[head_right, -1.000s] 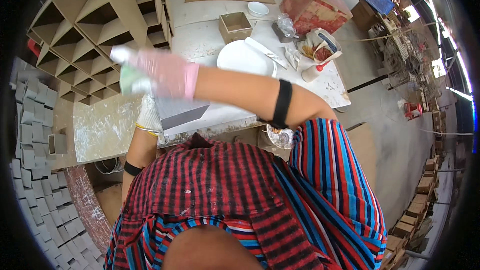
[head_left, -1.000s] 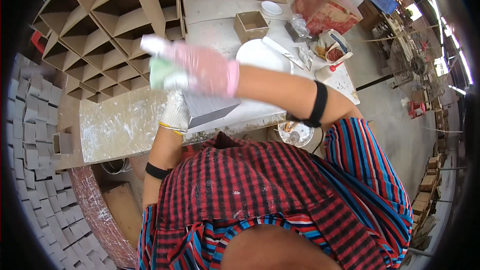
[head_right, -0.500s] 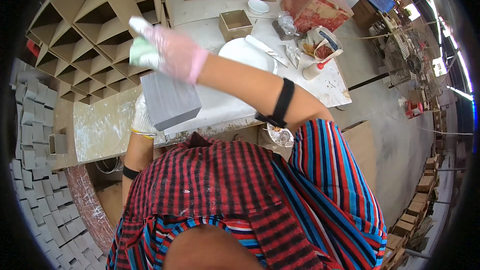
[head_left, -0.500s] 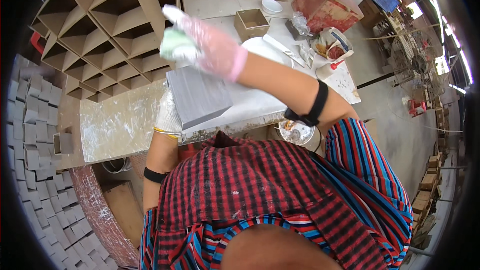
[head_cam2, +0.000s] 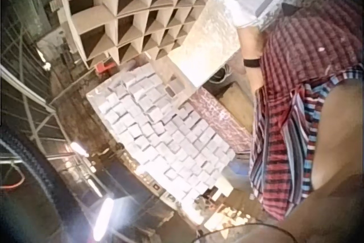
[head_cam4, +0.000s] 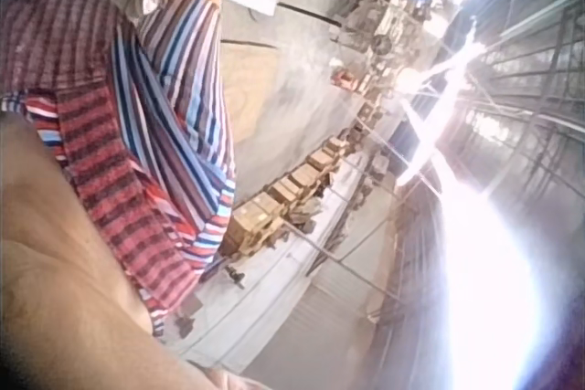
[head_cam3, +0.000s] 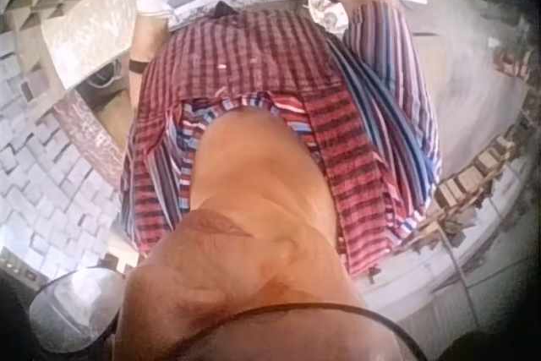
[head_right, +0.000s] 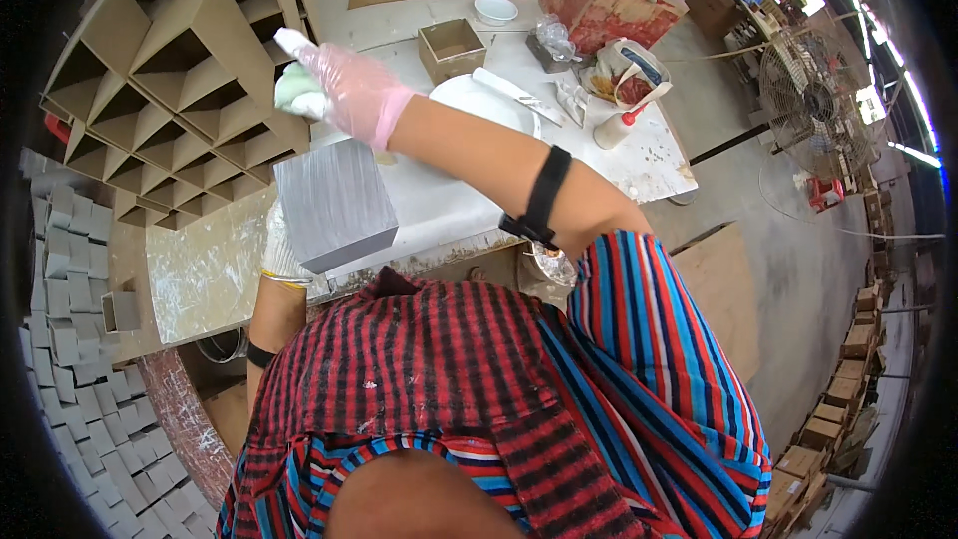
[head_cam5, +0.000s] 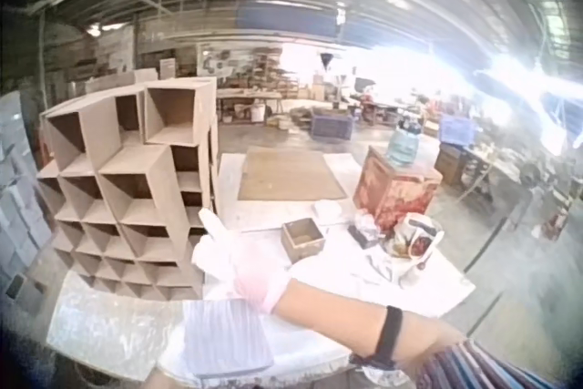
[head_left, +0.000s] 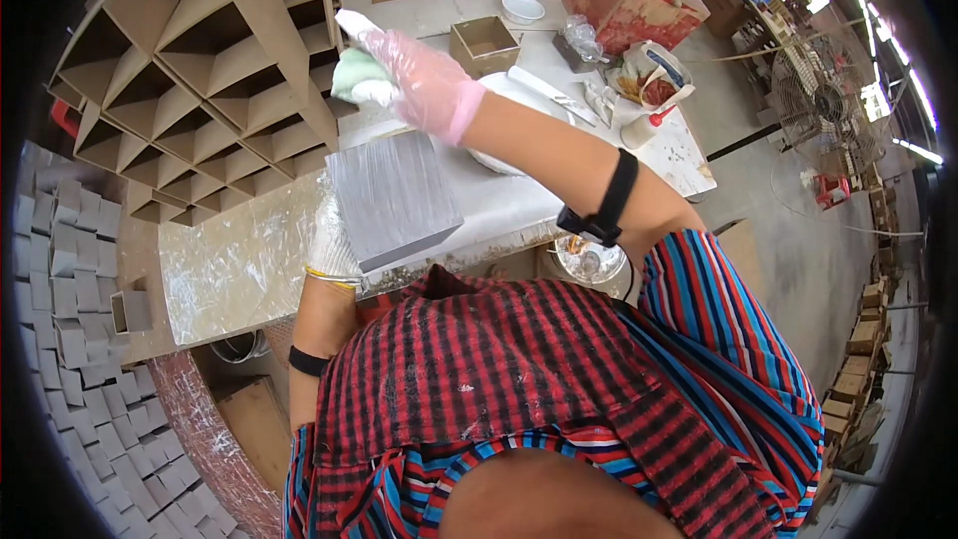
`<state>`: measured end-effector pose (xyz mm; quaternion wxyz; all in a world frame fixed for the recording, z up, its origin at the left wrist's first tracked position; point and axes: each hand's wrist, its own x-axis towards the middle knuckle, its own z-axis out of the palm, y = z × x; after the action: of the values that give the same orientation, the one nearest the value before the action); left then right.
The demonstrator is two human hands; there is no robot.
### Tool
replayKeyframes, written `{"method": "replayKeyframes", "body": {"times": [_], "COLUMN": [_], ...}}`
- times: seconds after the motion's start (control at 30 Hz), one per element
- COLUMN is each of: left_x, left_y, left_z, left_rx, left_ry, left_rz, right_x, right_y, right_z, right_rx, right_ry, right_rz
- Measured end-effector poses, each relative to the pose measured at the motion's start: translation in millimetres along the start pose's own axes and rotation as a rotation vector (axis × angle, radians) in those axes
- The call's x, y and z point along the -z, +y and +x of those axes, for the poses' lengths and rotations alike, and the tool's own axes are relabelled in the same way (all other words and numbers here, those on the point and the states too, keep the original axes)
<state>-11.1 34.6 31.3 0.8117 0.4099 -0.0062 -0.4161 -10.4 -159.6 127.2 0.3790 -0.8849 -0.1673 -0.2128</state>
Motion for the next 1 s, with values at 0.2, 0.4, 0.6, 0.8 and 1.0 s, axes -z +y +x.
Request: {"method": "replayKeyframes", "body": {"times": [0.2, 0.4, 0.6, 0.8, 1.0], "left_x": [51, 36, 4, 40, 28], "left_y": [-32, -21, 4, -14, -9], "left_z": [54, -8, -4, 10, 26], "left_rx": [-0.201, -0.180, -0.093, -0.297, -0.236], "left_ry": [-0.055, 0.053, -0.191, -0.120, -0.255], "left_rz": [0.210, 0.420, -0.302, -0.069, -0.514], "right_x": [-12, -27, 18, 15, 18], "right_y": [-51, 18, 26, -1, -22], "right_z": [-32, 25, 13, 8, -18], "right_rx": [0.131, -0.010, -0.289, -0.169, -0.027], "right_ry": [-0.273, -0.082, 0.122, -0.038, -0.109], "right_rz": [-0.151, 0.265, -0.048, 0.095, 0.033]}}
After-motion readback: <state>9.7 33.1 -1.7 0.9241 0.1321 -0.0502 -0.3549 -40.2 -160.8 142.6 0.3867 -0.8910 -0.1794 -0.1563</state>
